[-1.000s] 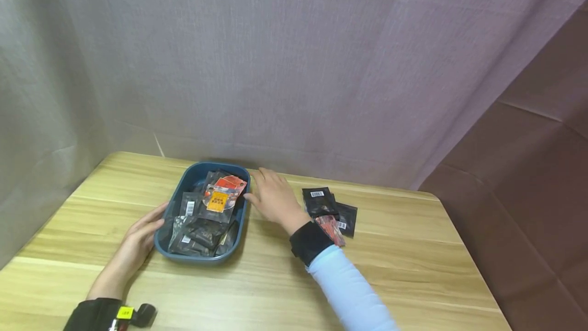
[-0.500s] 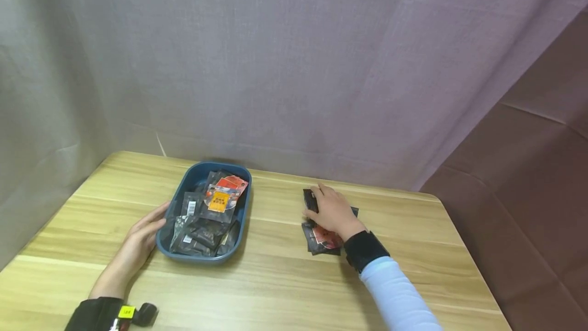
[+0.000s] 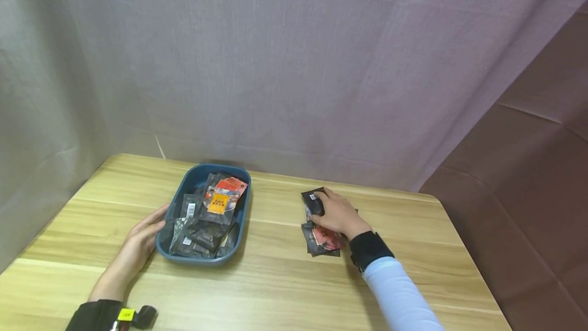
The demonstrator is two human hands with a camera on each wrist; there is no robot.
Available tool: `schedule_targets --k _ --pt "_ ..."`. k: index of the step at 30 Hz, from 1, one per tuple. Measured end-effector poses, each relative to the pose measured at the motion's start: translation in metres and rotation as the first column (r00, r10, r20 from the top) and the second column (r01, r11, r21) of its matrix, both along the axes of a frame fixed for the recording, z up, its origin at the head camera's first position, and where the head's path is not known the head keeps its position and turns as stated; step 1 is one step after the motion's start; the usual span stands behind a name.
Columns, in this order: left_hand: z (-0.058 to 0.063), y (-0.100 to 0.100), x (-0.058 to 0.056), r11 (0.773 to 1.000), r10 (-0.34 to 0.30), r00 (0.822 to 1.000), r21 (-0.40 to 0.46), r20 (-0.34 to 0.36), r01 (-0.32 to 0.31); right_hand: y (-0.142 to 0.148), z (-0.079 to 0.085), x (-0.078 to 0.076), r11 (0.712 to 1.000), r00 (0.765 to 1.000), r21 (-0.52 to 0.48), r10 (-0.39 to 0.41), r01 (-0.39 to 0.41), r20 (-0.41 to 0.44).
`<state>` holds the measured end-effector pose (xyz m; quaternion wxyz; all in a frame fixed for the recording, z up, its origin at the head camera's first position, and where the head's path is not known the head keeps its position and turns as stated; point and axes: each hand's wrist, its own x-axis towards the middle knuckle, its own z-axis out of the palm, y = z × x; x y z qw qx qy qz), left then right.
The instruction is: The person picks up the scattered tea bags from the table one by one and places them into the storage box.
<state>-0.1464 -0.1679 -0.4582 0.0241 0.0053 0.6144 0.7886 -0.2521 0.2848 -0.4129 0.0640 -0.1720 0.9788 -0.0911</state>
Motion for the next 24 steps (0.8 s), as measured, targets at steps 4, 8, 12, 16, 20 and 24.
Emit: schedule_targets --k 4,8,12,16,20,24 --pt "0.000 0.000 0.000 1.000 0.002 1.000 0.001 0.003 -0.002 -0.001 -0.001 0.001 1.000 1.000 -0.019 0.002 -0.002 -0.030" --pt "0.001 0.001 0.000 1.000 0.009 1.000 0.003 0.000 -0.009 -0.001 -0.001 0.002 0.999 0.997 -0.036 0.015 -0.017 -0.069" --pt "0.002 0.000 0.000 1.000 0.007 1.000 0.007 -0.004 -0.007 -0.003 0.003 0.002 0.997 0.993 -0.070 0.022 -0.030 -0.116" --pt "0.001 0.000 -0.001 1.000 0.004 1.000 0.006 -0.006 -0.004 -0.014 0.013 0.003 0.994 0.990 -0.104 0.027 -0.042 -0.137" --pt "0.001 0.000 -0.001 1.000 -0.001 1.000 0.007 -0.011 0.001 -0.036 0.026 0.005 0.989 0.989 -0.126 0.055 -0.072 -0.136" --pt "0.002 0.000 -0.001 1.000 0.000 1.000 0.005 -0.008 0.000 -0.066 0.036 0.012 0.975 0.980 -0.162 0.126 -0.151 -0.154"
